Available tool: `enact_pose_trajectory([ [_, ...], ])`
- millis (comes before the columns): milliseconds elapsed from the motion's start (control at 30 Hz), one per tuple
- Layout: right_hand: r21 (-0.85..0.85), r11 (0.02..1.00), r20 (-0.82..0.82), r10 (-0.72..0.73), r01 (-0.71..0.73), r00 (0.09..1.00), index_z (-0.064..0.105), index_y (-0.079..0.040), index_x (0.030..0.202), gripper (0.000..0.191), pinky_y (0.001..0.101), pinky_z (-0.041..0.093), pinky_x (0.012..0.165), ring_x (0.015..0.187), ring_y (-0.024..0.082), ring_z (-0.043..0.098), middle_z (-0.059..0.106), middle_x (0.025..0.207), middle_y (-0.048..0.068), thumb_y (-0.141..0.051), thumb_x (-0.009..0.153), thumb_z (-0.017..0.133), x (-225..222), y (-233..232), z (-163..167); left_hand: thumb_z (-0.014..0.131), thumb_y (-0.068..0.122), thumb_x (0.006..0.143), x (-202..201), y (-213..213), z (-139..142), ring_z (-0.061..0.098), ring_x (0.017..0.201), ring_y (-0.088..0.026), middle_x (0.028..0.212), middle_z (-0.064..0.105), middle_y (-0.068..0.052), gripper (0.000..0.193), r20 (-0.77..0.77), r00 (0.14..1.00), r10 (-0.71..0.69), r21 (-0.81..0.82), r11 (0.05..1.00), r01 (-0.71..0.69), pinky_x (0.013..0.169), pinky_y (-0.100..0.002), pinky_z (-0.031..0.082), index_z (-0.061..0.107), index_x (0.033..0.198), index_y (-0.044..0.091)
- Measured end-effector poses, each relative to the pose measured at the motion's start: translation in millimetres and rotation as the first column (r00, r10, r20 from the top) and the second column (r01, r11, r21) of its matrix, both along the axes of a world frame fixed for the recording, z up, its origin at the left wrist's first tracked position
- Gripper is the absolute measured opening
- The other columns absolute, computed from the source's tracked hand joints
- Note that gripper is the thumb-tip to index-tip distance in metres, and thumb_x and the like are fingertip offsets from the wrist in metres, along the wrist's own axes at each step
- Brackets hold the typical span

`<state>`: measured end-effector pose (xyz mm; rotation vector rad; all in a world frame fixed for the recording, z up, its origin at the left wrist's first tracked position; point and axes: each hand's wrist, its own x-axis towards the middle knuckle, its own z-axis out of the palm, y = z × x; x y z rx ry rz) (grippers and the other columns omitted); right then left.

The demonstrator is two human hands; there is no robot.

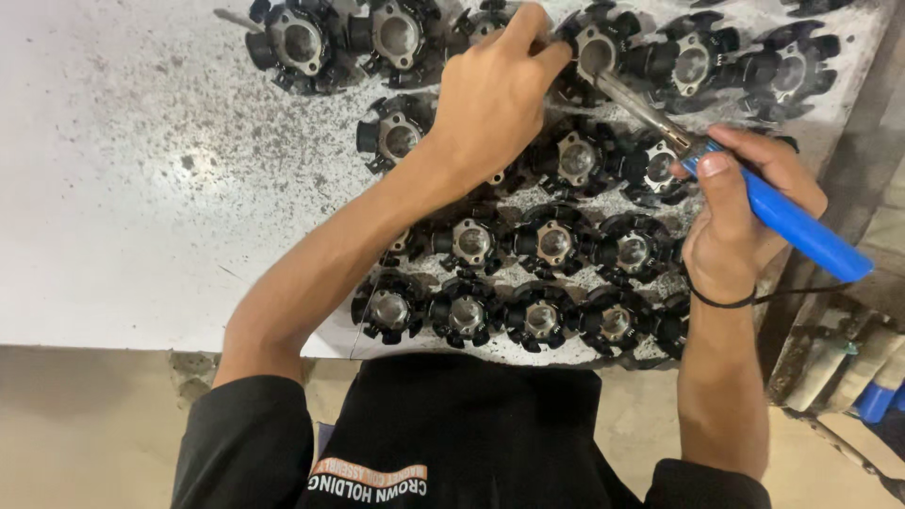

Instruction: The person solders wire leads onto motor rotor components arranged in rows on a workbench. They hold each rotor steady with one hand while applying a heated soldering iron and solder wire to the rotor's terminal with the other, working through the parts one at a time.

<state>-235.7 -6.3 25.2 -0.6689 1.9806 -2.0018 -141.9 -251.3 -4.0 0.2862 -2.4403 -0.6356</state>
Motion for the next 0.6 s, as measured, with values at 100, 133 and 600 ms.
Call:
enact_pose_trajectory([
  [100, 0.014, 1.000, 0.043, 0.019, -0.020, 0.999, 0.065, 0.009, 0.118, 0.023, 0.0353, 0.066, 0.081, 0.093, 0.020, 0.068, 0.066, 0.117, 0.016, -0.006, 0.103, 0.074, 0, -8, 4, 0.070, -0.002, 0.078, 5, 2, -19, 0.069, 0.087, -0.029, 0.100, 0.062, -0.009, 0.016, 0.053, 0.998, -0.033, -0.001, 0.999, 0.033, 0.062, -0.042, 0.057, 0.072, 0.092, 0.007],
  [133, 0.032, 0.999, 0.037, 0.026, -0.027, 0.999, 0.066, 0.009, 0.117, 0.022, 0.0347, 0.065, 0.079, 0.092, 0.020, 0.069, 0.067, 0.116, 0.016, -0.006, 0.103, 0.074, 0, -11, 5, 0.070, -0.001, 0.078, 5, 2, -22, 0.069, 0.087, -0.029, 0.099, 0.062, -0.009, 0.016, 0.066, 0.997, -0.036, 0.004, 0.999, 0.036, 0.063, -0.043, 0.057, 0.073, 0.091, 0.007],
  [600, 0.521, 0.819, -0.249, 0.414, -0.239, 0.876, 0.068, 0.012, 0.118, 0.014, 0.0279, 0.055, 0.071, 0.081, 0.023, 0.070, 0.071, 0.099, 0.020, 0.002, 0.110, 0.073, -23, -42, 75, 0.070, 0.000, 0.084, -11, 2, -13, 0.070, 0.080, -0.034, 0.091, 0.064, -0.012, 0.016, 0.040, 0.988, -0.151, 0.163, 0.976, 0.142, 0.068, -0.046, 0.058, 0.073, 0.099, 0.004],
])
